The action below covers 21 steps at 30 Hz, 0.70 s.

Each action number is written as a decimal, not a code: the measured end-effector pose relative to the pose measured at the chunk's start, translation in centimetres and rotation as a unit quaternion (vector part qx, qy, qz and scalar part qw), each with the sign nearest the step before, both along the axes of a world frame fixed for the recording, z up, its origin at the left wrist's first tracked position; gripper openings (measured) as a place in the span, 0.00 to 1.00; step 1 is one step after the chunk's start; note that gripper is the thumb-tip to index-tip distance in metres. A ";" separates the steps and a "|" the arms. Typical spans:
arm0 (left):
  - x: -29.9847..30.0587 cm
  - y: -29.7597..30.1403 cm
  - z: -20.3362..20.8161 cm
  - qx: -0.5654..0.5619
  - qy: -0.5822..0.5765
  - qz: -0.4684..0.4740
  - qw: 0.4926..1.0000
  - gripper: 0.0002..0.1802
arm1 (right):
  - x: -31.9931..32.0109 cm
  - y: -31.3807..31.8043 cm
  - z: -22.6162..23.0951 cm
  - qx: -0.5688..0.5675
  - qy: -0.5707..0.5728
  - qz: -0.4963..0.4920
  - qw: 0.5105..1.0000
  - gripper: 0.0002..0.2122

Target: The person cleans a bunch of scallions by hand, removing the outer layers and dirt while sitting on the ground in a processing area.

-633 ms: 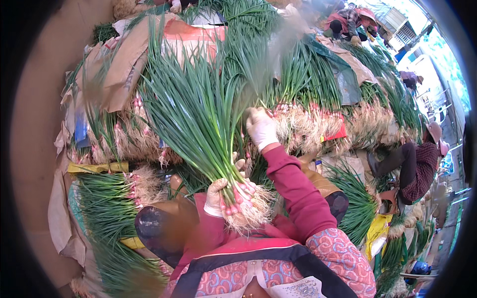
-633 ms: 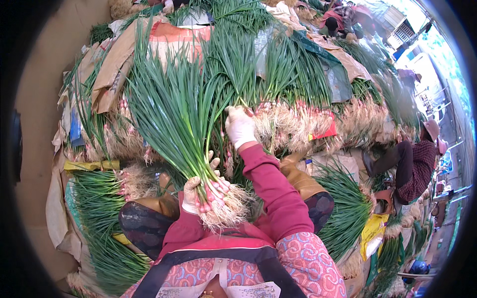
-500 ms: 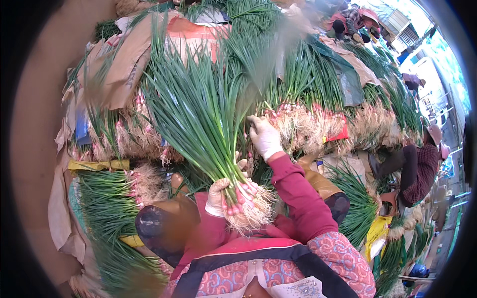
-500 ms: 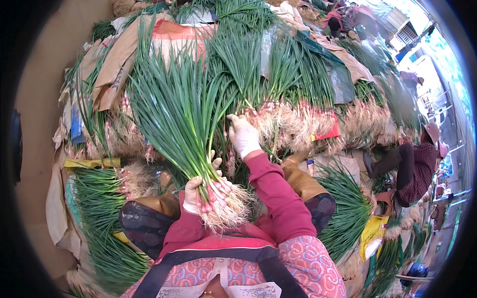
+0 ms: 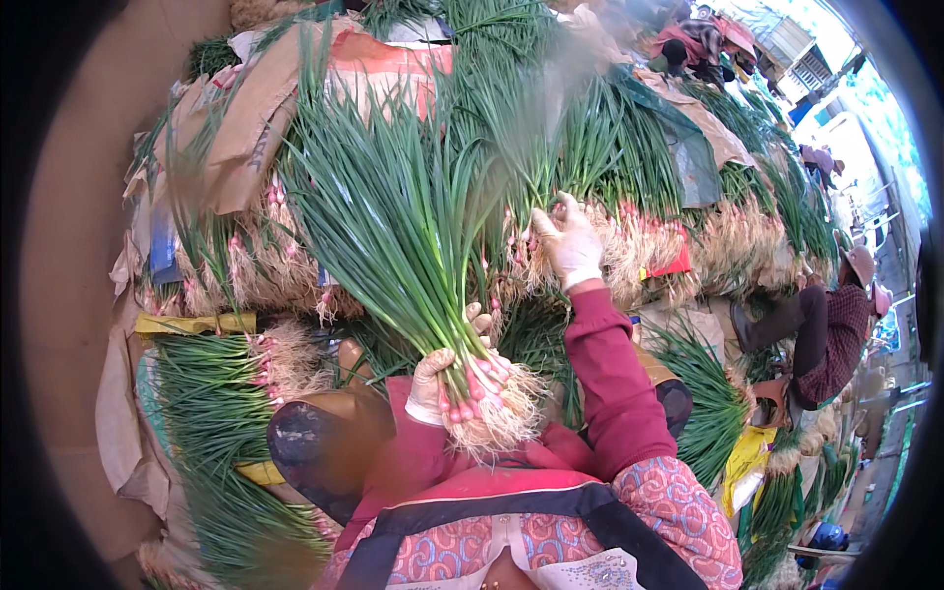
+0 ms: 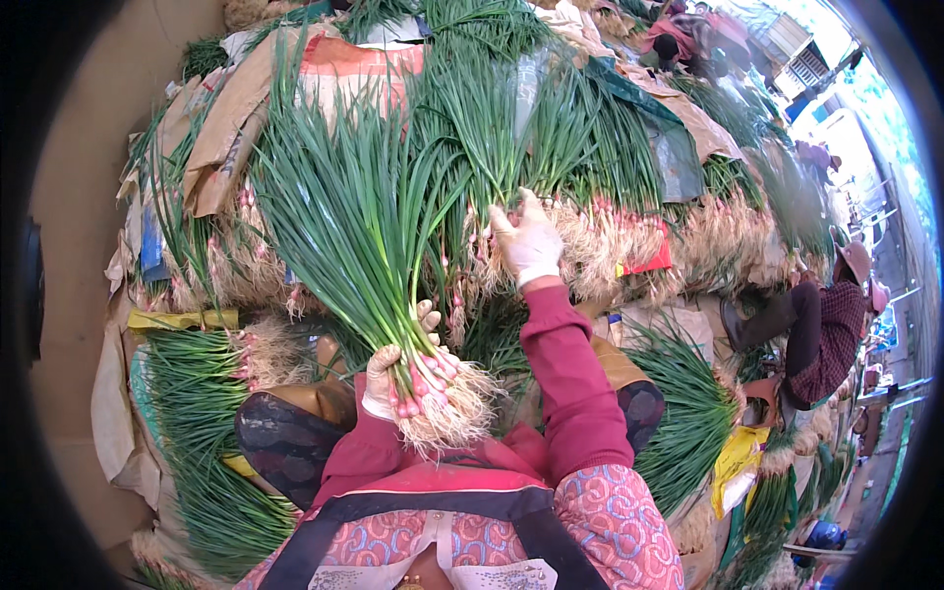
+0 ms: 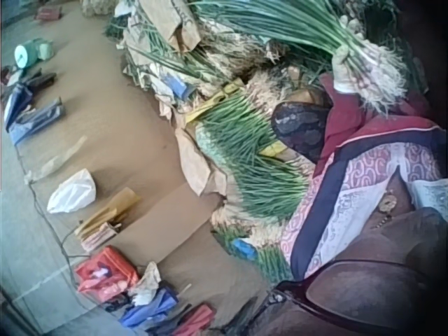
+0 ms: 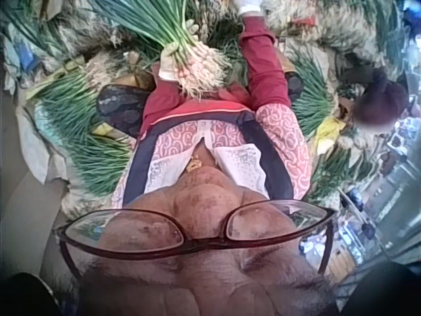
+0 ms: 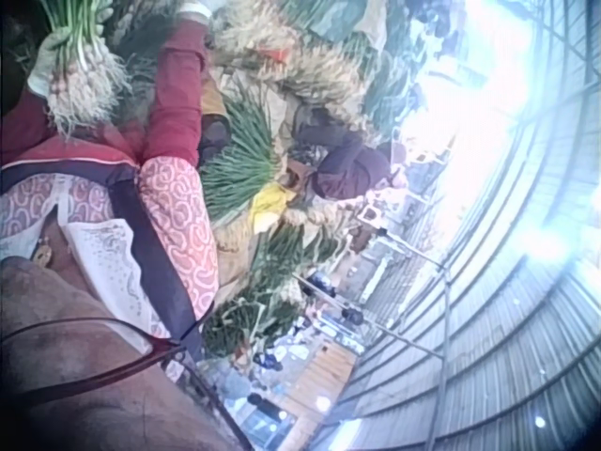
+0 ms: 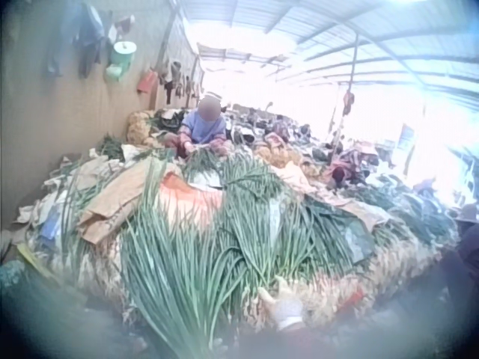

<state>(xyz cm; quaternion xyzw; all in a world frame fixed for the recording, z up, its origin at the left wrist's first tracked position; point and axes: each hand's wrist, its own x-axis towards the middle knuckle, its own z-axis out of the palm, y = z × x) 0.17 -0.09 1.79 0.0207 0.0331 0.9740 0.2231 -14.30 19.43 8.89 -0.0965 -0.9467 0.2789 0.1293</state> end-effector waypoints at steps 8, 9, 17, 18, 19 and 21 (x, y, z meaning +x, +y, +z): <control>0.3 -0.4 -0.5 0.016 -0.002 0.000 1.000 0.43 | -3.1 3.1 -1.3 -0.227 -0.060 -0.007 0.972 0.21; 0.2 0.1 -0.2 0.023 0.006 -0.009 1.000 0.43 | -3.9 6.0 -1.8 -0.309 -0.009 0.023 0.951 0.20; -0.2 0.5 0.3 -0.020 0.007 -0.011 1.000 0.43 | -7.2 19.7 -7.5 -0.261 0.060 -0.060 0.962 0.15; -0.1 0.3 0.1 -0.030 0.002 -0.004 1.000 0.43 | -7.1 19.3 -7.4 -0.157 0.039 -0.086 0.983 0.17; 0.0 0.1 0.1 -0.034 0.000 0.001 0.999 0.43 | -6.7 19.0 -7.3 -0.111 0.054 -0.099 0.987 0.17; 0.0 0.1 0.1 -0.040 -0.002 0.007 0.999 0.43 | -5.1 18.4 -6.0 -0.014 0.084 -0.127 0.988 0.18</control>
